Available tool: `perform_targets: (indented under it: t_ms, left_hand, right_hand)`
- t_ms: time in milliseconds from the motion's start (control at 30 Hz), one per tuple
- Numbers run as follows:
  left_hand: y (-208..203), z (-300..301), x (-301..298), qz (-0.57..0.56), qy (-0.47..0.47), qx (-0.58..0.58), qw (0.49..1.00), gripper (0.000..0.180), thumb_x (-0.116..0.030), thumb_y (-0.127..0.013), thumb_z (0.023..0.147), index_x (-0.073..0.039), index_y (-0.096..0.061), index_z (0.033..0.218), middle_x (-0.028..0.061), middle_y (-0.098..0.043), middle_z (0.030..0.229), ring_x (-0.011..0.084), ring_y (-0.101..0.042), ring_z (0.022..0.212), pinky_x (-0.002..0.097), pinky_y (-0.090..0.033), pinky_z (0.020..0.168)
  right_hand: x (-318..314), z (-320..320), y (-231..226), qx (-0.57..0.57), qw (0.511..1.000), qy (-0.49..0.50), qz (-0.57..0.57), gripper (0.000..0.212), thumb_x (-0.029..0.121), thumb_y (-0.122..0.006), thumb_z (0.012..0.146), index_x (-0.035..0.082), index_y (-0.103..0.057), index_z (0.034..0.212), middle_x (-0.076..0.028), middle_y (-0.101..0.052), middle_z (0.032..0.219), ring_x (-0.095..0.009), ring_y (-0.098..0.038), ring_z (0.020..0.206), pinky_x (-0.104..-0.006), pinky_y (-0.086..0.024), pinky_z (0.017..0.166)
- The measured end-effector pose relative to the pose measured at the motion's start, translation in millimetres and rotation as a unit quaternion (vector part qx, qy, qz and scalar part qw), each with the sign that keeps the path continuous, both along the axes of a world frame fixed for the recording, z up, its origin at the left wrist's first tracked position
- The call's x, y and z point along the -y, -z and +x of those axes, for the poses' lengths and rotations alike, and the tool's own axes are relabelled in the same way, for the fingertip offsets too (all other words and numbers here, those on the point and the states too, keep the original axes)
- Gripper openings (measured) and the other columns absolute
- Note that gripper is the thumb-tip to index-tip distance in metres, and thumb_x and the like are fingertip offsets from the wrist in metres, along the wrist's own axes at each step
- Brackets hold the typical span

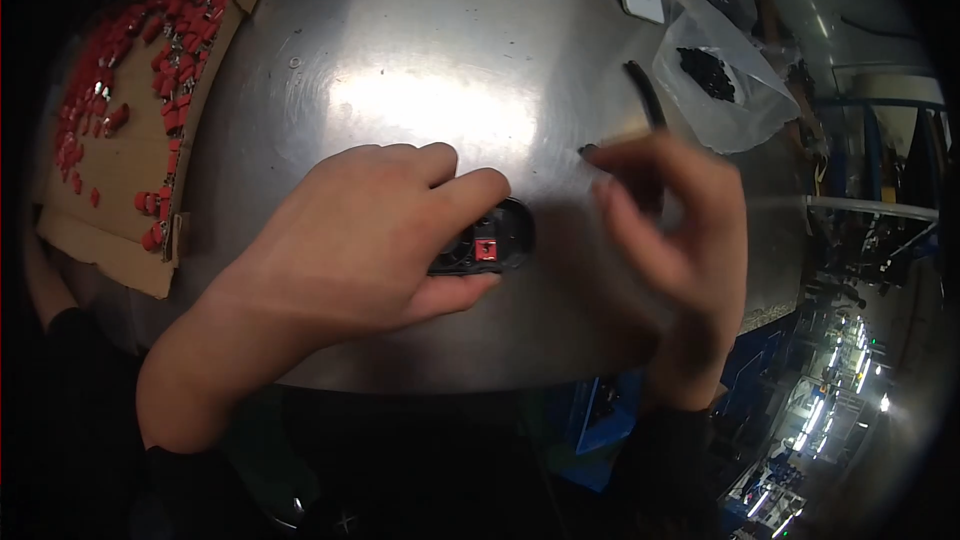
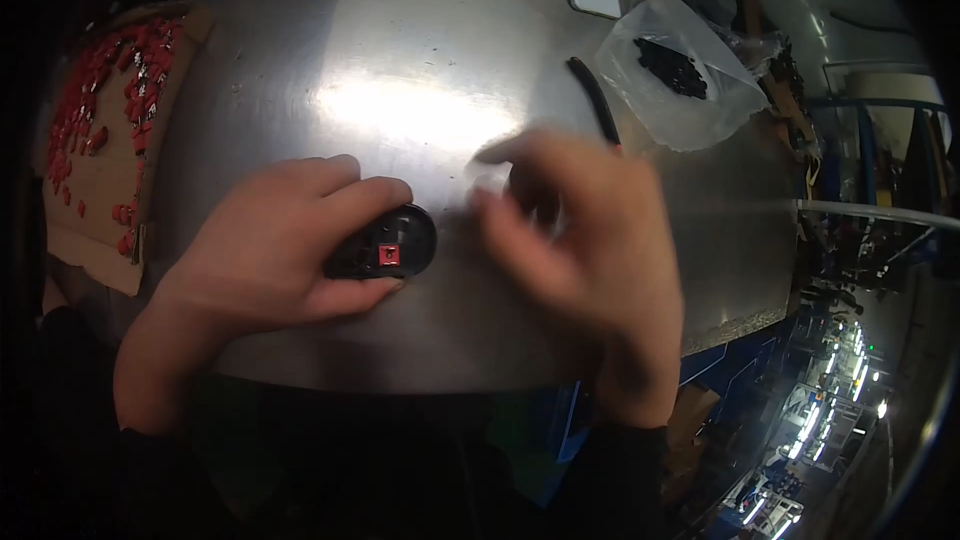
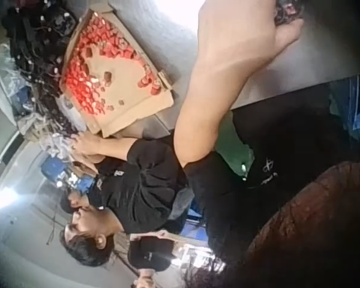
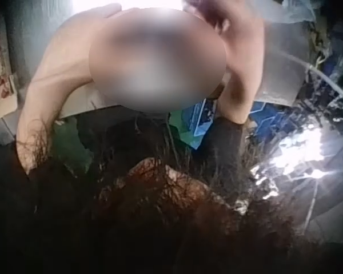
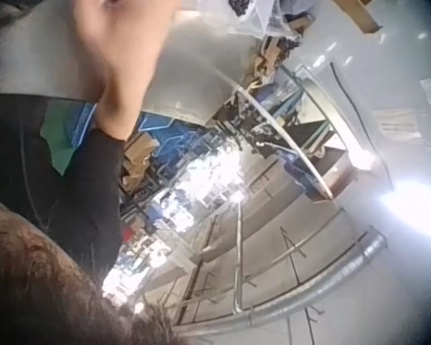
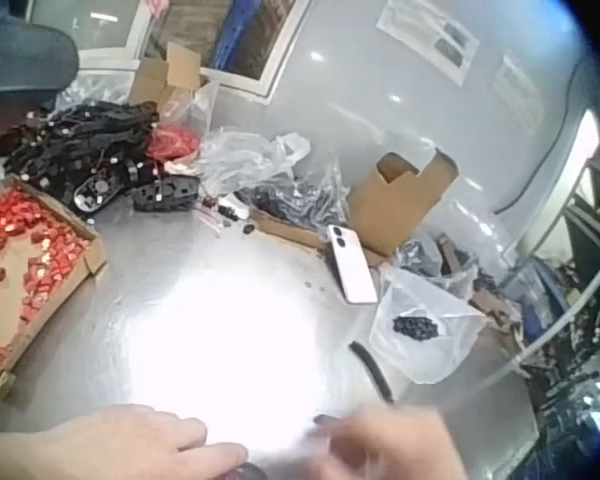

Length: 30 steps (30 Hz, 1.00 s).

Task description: Assembling the internal components of a computer mouse using hands and pliers.

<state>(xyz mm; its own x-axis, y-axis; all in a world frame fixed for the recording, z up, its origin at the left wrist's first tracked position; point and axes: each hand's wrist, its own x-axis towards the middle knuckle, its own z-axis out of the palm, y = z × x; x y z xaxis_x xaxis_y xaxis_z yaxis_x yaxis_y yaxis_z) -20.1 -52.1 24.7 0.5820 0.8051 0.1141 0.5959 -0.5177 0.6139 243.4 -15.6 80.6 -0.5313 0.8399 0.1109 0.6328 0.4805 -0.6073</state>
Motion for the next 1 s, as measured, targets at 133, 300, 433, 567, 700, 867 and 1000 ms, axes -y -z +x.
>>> perform_targets:
  t_ms: [133, 300, 433, 567, 700, 867, 1000]
  left_hand:
    - [0.2, 3.7, -0.6, -0.006, -0.007, 0.016, 1.000, 0.052, -0.033, -0.083, 0.079, -0.010, -0.067, 0.122, 0.0124, -0.062, 0.091, 0.0348, -0.065, 0.084, 0.0451, -0.051, 0.074]
    - [-2.5, 0.4, 1.8, -0.010, -0.009, -0.006, 1.000, 0.051, -0.035, -0.082, 0.082, -0.010, -0.065, 0.123, 0.0122, -0.062, 0.090, 0.0343, -0.067, 0.084, 0.0466, -0.053, 0.074]
    - [-1.7, -0.3, 2.0, 0.012, -0.010, -0.001, 1.000, 0.051, -0.036, -0.082, 0.082, -0.011, -0.066, 0.124, 0.0123, -0.063, 0.090, 0.0344, -0.067, 0.085, 0.0467, -0.054, 0.074]
    - [-1.6, 1.3, 0.5, 0.002, -0.011, -0.004, 1.000, 0.051, -0.037, -0.081, 0.083, -0.012, -0.066, 0.123, 0.0125, -0.064, 0.092, 0.0349, -0.068, 0.087, 0.0466, -0.055, 0.076]
    - [-2.7, 0.9, 0.7, -0.002, -0.005, 0.002, 1.000, 0.049, -0.038, -0.081, 0.083, -0.011, -0.066, 0.121, 0.0127, -0.065, 0.092, 0.0355, -0.069, 0.087, 0.0470, -0.055, 0.076]
    - [2.2, 0.3, 1.4, -0.012, -0.020, 0.012, 1.000, 0.049, -0.035, -0.082, 0.081, -0.011, -0.068, 0.122, 0.0133, -0.063, 0.088, 0.0358, -0.066, 0.083, 0.0469, -0.052, 0.073]
    - [4.3, 1.1, 0.9, -0.011, -0.012, 0.024, 1.000, 0.045, -0.033, -0.082, 0.081, -0.012, -0.068, 0.118, 0.0131, -0.062, 0.085, 0.0363, -0.065, 0.083, 0.0477, -0.051, 0.072]
  right_hand:
    - [-33.0, 55.4, 13.7, 0.235, 0.968, 0.007, 0.084, 0.071, 0.029, -0.090, 0.077, 0.003, -0.062, 0.136, -0.021, -0.063, 0.133, -0.036, -0.066, 0.118, -0.0449, -0.055, 0.097]
    - [-44.0, 57.9, 28.2, 0.257, 0.952, 0.068, 0.153, 0.102, 0.039, -0.095, 0.069, 0.006, -0.048, 0.153, -0.021, -0.049, 0.155, -0.042, -0.052, 0.140, -0.0454, -0.044, 0.116]
    - [-54.4, 53.7, 29.8, 0.205, 0.971, 0.070, 0.097, 0.095, 0.036, -0.093, 0.073, 0.003, -0.049, 0.151, -0.020, -0.055, 0.150, -0.040, -0.053, 0.139, -0.0454, -0.046, 0.113]
    - [-53.8, 37.0, 39.3, 0.191, 0.972, -0.018, 0.135, 0.078, 0.027, -0.089, 0.078, 0.003, -0.055, 0.144, -0.018, -0.063, 0.139, -0.036, -0.061, 0.126, -0.0439, -0.049, 0.107]
    - [-44.0, 16.7, 40.6, 0.142, 0.982, -0.006, 0.124, 0.069, 0.022, -0.081, 0.080, 0.002, -0.058, 0.141, -0.014, -0.065, 0.122, -0.030, -0.065, 0.108, -0.0387, -0.054, 0.092]
    - [-18.5, 0.1, 21.8, -0.524, 0.851, 0.023, -0.038, 0.047, 0.034, -0.066, 0.087, 0.006, -0.060, 0.125, -0.005, -0.061, 0.102, -0.014, -0.052, 0.076, -0.0281, -0.043, 0.068]
    - [28.4, -40.1, 5.8, -0.598, 0.771, -0.191, -0.102, 0.037, 0.046, -0.072, 0.098, 0.015, -0.054, 0.106, 0.000, -0.049, 0.087, -0.012, -0.045, 0.073, -0.0291, -0.037, 0.064]
